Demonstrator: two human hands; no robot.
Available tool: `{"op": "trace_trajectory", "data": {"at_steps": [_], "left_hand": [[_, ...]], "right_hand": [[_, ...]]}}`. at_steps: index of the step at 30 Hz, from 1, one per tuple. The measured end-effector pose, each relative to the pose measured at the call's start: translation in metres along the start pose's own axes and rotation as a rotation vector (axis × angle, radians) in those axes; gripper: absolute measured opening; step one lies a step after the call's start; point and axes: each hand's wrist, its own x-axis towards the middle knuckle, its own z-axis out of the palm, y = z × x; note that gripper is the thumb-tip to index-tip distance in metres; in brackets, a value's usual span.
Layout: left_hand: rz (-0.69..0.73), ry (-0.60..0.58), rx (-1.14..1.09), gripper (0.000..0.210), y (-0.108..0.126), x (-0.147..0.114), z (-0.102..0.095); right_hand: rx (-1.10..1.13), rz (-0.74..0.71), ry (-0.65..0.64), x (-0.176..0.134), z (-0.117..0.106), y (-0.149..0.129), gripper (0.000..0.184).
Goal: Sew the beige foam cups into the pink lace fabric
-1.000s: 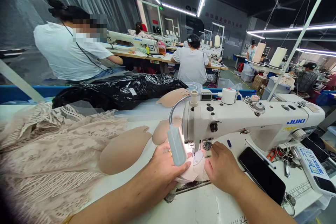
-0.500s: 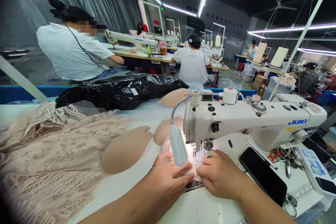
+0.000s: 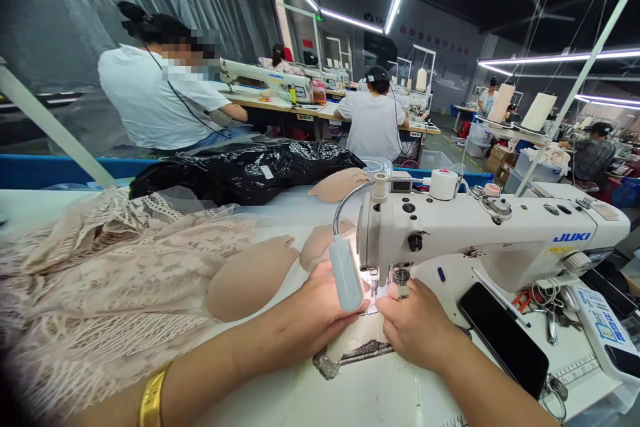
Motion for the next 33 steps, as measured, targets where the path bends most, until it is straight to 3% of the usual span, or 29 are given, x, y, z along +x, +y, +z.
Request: {"op": "trace_trajectory", "data": {"at_steps": [7,11,14,16,18,22,24,27,30,33], "left_hand": [[0.012,-0.129,0.04,0.034,-0.016,0.016,-0.022],[-0.079,-0.138,0.186,0.021,0.007,0.005,-0.016],[-0.12,-0.175,0.296,0.011,0.049,-0.029,-0.01],[-0.149,-0.15,0.322,0.026,0.077,-0.059,-0.011],[-0.247,-0.046,0.341,0.037,0.096,-0.092,-0.016],[-0.56,0.258,0.525,0.051,0.107,-0.158,-0.037],[-0.678,0.275,0.595,0.042,0.107,-0.182,-0.046],[-0.745,0.183,0.452,0.031,0.112,-0.192,-0.051],[-0.686,0.267,0.126,0.03,0.129,-0.173,-0.05],[-0.562,0.356,-0.167,0.021,0.144,-0.15,-0.053]], "right_hand": [[-0.004,0.041,0.02,0.0,0.003,0.002,0.024],[-0.011,0.015,0.041,0.0,0.0,0.003,0.027],[0.014,-0.03,0.083,-0.007,-0.001,0.003,0.029],[0.053,-0.054,0.117,-0.014,0.002,0.005,0.03],[0.101,-0.074,0.143,-0.02,0.008,0.011,0.031],[0.151,-0.142,0.156,-0.024,0.017,0.018,0.026],[0.165,-0.167,0.131,-0.022,0.013,0.012,0.024],[0.217,-0.181,0.053,-0.017,-0.005,-0.014,0.024],[0.313,-0.21,-0.002,-0.011,-0.027,-0.051,0.034],[0.461,-0.2,-0.026,-0.003,-0.04,-0.084,0.079]]}}
